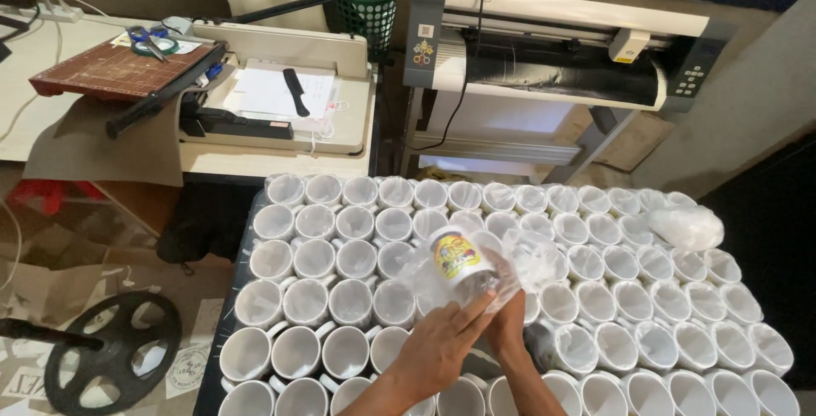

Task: The person places mugs into plastic bags by hand while working at a table.

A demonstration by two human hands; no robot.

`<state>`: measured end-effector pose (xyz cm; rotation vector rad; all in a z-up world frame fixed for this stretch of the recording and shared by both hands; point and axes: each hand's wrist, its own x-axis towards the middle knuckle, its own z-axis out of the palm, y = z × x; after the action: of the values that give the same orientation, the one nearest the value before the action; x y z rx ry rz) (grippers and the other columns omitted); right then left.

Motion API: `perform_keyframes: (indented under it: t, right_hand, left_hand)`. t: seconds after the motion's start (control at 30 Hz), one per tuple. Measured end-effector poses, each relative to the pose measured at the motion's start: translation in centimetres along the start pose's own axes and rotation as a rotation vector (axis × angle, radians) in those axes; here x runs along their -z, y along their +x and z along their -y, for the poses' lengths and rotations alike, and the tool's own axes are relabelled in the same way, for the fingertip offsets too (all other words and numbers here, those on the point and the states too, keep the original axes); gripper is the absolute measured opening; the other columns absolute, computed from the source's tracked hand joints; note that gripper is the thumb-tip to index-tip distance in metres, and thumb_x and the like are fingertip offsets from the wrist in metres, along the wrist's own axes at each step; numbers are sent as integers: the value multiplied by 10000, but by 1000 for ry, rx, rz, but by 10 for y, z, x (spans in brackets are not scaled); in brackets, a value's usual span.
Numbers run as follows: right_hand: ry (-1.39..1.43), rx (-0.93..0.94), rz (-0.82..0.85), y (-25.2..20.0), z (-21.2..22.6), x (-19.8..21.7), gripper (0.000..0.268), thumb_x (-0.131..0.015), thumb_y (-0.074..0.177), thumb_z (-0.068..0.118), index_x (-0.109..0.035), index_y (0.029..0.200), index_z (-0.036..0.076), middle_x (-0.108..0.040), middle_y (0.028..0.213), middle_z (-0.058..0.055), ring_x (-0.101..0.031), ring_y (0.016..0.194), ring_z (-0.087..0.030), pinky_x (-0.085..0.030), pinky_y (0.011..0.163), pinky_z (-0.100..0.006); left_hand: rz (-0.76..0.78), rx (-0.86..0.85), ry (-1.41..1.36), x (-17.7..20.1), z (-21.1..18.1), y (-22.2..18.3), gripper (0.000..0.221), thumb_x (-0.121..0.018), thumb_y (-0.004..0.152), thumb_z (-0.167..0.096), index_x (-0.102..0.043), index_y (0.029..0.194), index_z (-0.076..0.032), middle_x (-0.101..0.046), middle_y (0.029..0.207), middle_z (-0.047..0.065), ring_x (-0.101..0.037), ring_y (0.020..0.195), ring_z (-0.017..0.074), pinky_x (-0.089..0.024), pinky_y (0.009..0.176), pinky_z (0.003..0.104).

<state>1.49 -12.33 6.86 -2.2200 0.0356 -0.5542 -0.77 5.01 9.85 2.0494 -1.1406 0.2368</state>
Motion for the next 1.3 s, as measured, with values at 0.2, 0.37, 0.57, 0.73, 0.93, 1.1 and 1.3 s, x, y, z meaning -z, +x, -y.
perform_keyframes:
  t: [0.2, 0.37, 0.57, 0.73, 0.93, 1.1, 1.3]
  right_hand:
    - [626, -165, -138, -2, 5, 3, 449, -614, 914, 185, -617, 1339, 38, -627, 1173, -103, -643, 979, -198, -567, 756, -323]
    - [101, 64, -142, -8, 7, 18, 792, -859, 640, 116, -505, 1336, -12, -558, 1225, -134, -579, 1136, -240, -484, 971, -350]
    - [-16, 4, -54, -27, -21, 29, 865, -921, 575, 148, -502, 1316, 0, -576, 1218, -131, -605, 1145, -237, -487, 976, -335]
    - [-27, 59, -46, -80, -64, 23, 868, -893, 615, 156, -459, 1347, -19, -567, 1245, -154, -601, 1157, -253, -495, 977, -338]
    - [-38, 118, -26, -119, -67, 12, 873, -860, 664, 166, -409, 1383, -41, -557, 1276, -183, -596, 1170, -271, -504, 978, -341]
    - [-43, 167, -10, -130, -60, 4, 880, -832, 705, 174, -366, 1414, -60, -548, 1303, -206, -592, 1182, -287, -511, 979, -344]
    - [-45, 238, 30, -108, -82, -5, 888, -799, 754, 184, -315, 1450, -81, -538, 1334, -234, -587, 1195, -306, -520, 981, -348]
  left_hand:
    - [-59, -127, -207, -3, -11, -8, 543, -573, 892, 22, -564, 1434, -17, -537, 1520, 88, -643, 1112, 333, -526, 929, 450]
    - [-395, 193, -339, 20, 14, -3, 332, -637, 878, -69, -643, 1209, -68, -637, 1117, 116, -642, 923, 253, -538, 838, 365]
    - [-407, 541, -622, 46, 54, 37, 324, -615, 982, -277, -688, 1216, -64, -666, 1155, 55, -628, 1049, 127, -511, 864, 299]
    - [-281, 677, -879, 24, 72, 54, 311, -680, 960, -241, -716, 1163, -7, -706, 1010, 46, -627, 936, 122, -518, 836, 283]
    - [-143, 681, -1192, 31, 68, 69, 405, -586, 996, -341, -686, 1244, -37, -701, 1087, 49, -637, 992, 143, -532, 874, 291]
    - [-208, 716, -1041, 36, 77, 45, 572, -543, 979, -483, -640, 1342, -52, -670, 1213, 113, -626, 1092, 194, -507, 896, 333]
    - [14, 725, -1389, 22, 54, 20, 730, -561, 931, -506, -393, 1508, -91, -579, 1381, 129, -590, 1271, 261, -495, 1048, 447]
